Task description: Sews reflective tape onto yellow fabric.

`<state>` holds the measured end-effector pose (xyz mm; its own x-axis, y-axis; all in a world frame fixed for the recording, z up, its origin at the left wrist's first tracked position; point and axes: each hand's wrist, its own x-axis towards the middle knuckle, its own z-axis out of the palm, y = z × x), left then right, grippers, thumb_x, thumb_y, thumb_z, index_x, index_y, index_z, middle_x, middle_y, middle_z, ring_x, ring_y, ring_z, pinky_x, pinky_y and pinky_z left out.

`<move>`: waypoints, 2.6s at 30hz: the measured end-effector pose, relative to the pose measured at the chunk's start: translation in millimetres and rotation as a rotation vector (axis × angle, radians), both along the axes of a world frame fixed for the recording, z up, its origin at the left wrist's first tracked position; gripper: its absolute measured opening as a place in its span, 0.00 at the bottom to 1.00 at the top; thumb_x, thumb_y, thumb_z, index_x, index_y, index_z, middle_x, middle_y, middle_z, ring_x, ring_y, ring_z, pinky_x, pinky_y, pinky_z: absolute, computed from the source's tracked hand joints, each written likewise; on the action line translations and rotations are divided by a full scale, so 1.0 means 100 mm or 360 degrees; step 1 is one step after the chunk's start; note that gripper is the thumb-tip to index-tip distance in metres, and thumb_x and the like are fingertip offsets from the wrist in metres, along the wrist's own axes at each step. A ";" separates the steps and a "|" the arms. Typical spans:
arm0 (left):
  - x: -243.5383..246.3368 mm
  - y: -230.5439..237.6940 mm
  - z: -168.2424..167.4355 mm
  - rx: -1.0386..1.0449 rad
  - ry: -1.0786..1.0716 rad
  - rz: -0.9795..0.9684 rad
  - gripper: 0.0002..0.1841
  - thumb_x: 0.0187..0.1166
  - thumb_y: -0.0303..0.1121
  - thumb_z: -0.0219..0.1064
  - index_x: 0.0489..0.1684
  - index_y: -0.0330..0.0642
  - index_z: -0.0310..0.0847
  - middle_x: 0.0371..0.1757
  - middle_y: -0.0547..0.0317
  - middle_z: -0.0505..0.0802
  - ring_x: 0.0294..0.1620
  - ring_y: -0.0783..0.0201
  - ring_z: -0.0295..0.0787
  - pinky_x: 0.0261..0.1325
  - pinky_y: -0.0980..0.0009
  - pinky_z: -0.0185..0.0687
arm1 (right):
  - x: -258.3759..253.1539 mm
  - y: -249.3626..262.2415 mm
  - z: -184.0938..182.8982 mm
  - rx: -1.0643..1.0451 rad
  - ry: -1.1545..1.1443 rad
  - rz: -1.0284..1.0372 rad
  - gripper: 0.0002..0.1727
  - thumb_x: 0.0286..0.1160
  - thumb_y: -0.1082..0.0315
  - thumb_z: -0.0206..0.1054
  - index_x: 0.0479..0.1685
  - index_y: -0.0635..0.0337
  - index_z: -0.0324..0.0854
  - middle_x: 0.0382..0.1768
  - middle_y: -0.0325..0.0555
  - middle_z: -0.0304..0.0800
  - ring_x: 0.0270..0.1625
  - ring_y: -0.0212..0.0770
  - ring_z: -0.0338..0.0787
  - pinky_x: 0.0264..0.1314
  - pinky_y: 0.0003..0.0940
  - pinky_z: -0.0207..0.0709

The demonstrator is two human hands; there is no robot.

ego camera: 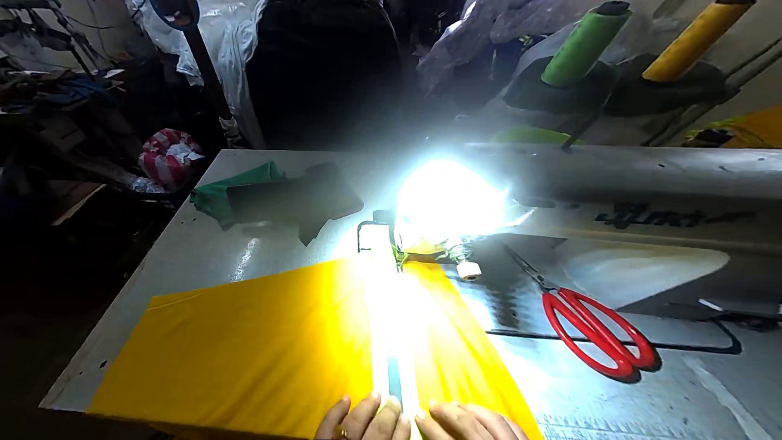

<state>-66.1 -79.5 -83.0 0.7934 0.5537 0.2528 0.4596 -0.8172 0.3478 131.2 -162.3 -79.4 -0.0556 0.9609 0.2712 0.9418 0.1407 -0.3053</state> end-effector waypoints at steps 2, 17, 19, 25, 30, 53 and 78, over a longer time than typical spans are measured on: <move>0.08 0.14 0.01 -0.0077 0.0044 0.0011 0.19 0.86 0.38 0.60 0.70 0.46 0.85 0.72 0.57 0.90 0.77 0.53 0.83 0.79 0.46 0.71 | 0.07 0.16 0.03 -0.0045 -0.0029 -0.0018 0.15 0.81 0.63 0.64 0.60 0.50 0.92 0.58 0.52 0.94 0.60 0.60 0.90 0.61 0.57 0.81; 0.57 1.27 0.07 -0.0264 0.0377 -0.0017 0.27 0.91 0.48 0.46 0.87 0.54 0.70 0.86 0.63 0.77 0.89 0.58 0.66 0.89 0.49 0.57 | 0.48 1.24 -0.11 0.0241 -0.0288 -0.0177 0.21 0.76 0.56 0.55 0.54 0.40 0.95 0.55 0.43 0.94 0.61 0.53 0.90 0.59 0.57 0.82; 0.56 1.15 0.10 -0.0239 0.0344 0.0026 0.26 0.91 0.46 0.47 0.85 0.51 0.72 0.86 0.61 0.78 0.88 0.57 0.68 0.89 0.47 0.57 | 0.40 1.09 -0.07 0.0196 -0.0035 -0.0212 0.20 0.81 0.56 0.55 0.57 0.42 0.94 0.59 0.40 0.93 0.66 0.46 0.88 0.67 0.49 0.81; 0.31 0.50 0.12 -0.0271 0.0085 0.0092 0.29 0.84 0.53 0.61 0.79 0.47 0.79 0.79 0.50 0.84 0.81 0.49 0.78 0.82 0.39 0.68 | 0.25 0.36 0.02 0.0107 0.0349 -0.0124 0.14 0.83 0.67 0.62 0.53 0.60 0.92 0.52 0.54 0.95 0.59 0.53 0.91 0.67 0.47 0.80; 0.15 0.54 -0.03 -0.0192 0.0057 0.0063 0.30 0.83 0.56 0.60 0.79 0.51 0.79 0.80 0.50 0.83 0.84 0.51 0.76 0.84 0.41 0.66 | 0.23 0.07 -0.08 0.0015 0.0298 -0.0007 0.13 0.82 0.65 0.65 0.56 0.55 0.92 0.54 0.54 0.94 0.61 0.56 0.91 0.67 0.51 0.80; 0.29 0.44 0.04 -0.0138 0.0105 0.0167 0.20 0.87 0.43 0.58 0.68 0.47 0.88 0.73 0.57 0.89 0.77 0.52 0.83 0.79 0.42 0.71 | 0.33 0.43 0.02 -0.0125 0.0030 -0.0009 0.18 0.79 0.65 0.63 0.63 0.42 0.91 0.59 0.57 0.91 0.64 0.63 0.88 0.66 0.61 0.78; 0.10 0.36 0.07 -0.0185 -0.0120 0.0140 0.21 0.84 0.48 0.65 0.67 0.49 0.87 0.70 0.46 0.89 0.74 0.43 0.84 0.77 0.39 0.73 | 0.63 0.20 0.09 0.0024 0.0171 -0.0079 0.14 0.82 0.66 0.63 0.54 0.58 0.92 0.57 0.57 0.94 0.61 0.57 0.91 0.65 0.54 0.81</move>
<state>-56.4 -43.5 -76.4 0.7217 0.6494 0.2399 0.4968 -0.7271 0.4738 194.6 -142.7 -70.7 0.0222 0.9575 0.2874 0.9096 0.1000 -0.4034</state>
